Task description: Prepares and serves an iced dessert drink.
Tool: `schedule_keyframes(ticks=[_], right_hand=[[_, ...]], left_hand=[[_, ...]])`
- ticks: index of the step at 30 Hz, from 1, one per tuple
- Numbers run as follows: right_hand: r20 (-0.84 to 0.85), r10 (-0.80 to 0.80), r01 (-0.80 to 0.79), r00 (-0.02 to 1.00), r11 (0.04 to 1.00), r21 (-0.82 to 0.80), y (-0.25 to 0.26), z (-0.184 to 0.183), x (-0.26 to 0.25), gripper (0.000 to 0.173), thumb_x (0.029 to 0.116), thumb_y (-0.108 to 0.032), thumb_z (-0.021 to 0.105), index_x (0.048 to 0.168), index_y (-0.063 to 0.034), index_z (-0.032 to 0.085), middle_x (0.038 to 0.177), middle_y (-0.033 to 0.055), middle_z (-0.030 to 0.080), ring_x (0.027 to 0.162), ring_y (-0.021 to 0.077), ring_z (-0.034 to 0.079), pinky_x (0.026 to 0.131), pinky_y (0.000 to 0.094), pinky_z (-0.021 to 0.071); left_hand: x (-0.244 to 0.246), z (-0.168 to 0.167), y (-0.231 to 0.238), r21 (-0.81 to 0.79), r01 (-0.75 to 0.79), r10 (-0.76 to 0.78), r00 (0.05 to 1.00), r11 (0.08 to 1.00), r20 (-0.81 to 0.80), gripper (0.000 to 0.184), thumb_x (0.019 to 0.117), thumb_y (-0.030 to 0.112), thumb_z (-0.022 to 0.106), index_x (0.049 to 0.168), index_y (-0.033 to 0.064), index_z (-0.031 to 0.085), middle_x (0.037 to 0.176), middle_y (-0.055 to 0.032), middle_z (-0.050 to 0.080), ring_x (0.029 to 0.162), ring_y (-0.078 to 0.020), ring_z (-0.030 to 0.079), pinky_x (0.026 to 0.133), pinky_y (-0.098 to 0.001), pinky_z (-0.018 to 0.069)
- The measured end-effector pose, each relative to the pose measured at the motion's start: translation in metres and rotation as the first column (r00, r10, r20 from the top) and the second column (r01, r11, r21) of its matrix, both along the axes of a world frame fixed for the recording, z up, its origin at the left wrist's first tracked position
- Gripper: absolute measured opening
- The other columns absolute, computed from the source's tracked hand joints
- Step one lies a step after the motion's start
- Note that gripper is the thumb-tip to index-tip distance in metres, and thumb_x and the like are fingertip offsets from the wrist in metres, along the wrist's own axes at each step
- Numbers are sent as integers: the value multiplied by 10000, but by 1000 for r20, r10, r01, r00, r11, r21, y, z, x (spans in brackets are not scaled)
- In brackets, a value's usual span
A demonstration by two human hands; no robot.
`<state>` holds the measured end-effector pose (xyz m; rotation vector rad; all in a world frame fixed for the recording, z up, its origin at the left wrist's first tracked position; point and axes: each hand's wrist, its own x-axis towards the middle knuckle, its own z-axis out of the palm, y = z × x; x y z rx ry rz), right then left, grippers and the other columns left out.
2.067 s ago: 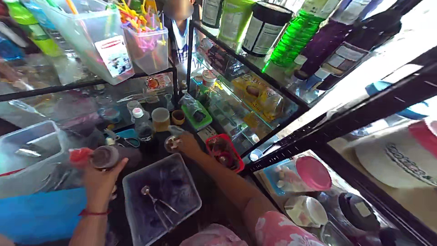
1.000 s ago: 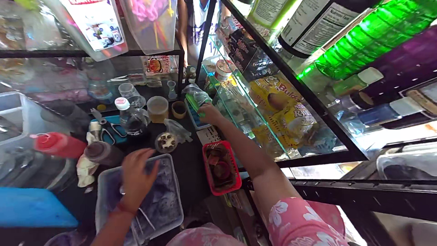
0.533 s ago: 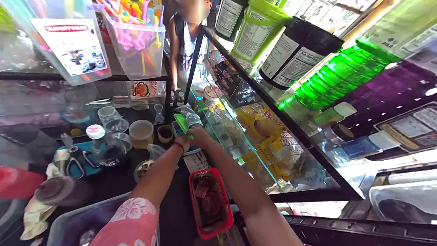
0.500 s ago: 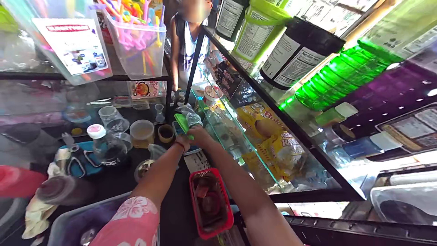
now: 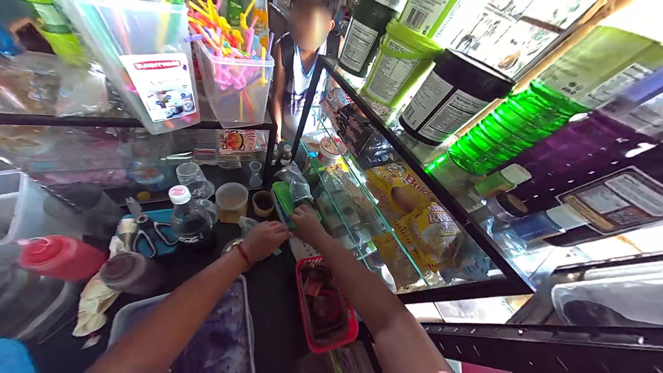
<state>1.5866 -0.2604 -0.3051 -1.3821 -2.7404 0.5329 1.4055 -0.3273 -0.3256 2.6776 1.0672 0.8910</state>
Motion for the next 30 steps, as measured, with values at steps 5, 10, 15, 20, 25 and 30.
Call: schedule_keyframes(ticks=[5,10,15,20,25,30], right_hand=[[145,19,-23,989,999,23,-18,-16,-21,285,997,-32,557,1248,33,677,1373,246,605,1392,445,463,1148,688,294],[-258,-29,16,966,998,-52,-73,58,-45,320,1004,-181,620,1237,25,697,1334,251,626,1307,411,545,1110,576,401],[-828,-118,-370,549,854,-367,-195,105,-101,299,1031,-87,510,1220,126,601,1129,140,699,998,107,692,900,284,580],[-893,19,-395,450,901,-180,-277,126,-172,324,964,-49,615,1260,81,619,1067,102,686,907,64,658,810,245,571],[-883,173,-422,436,906,-30,-335,120,-234,121,907,10,668,1005,80,671,900,111,685,723,66,647,664,223,573],[-862,106,-154,496,988,34,-359,57,-258,168,905,-5,679,1024,113,674,886,167,707,746,134,690,711,280,600]], left_hand=[[-16,70,-69,-162,-189,227,939,968,258,209,983,110,599,1042,-24,748,1042,-196,736,1020,-351,714,926,-493,561],[-52,128,-145,-567,-322,588,714,758,381,303,972,134,657,1200,-64,663,1034,-157,728,934,-178,704,880,-338,569],[-103,154,-224,-579,-399,689,559,711,461,411,950,153,704,1291,-48,593,968,-70,718,869,-66,674,837,-260,562],[-144,154,-315,-411,-527,667,623,744,410,591,898,102,737,1430,1,501,942,-74,758,871,-165,731,842,-408,595],[-207,132,-388,-408,-540,676,574,737,462,847,842,157,805,1537,21,340,1150,-91,727,1074,-198,698,954,-423,563],[-274,31,-454,-559,-589,812,429,584,396,1142,719,352,890,1568,-51,240,1513,-241,483,1397,-373,470,1096,-547,427]])
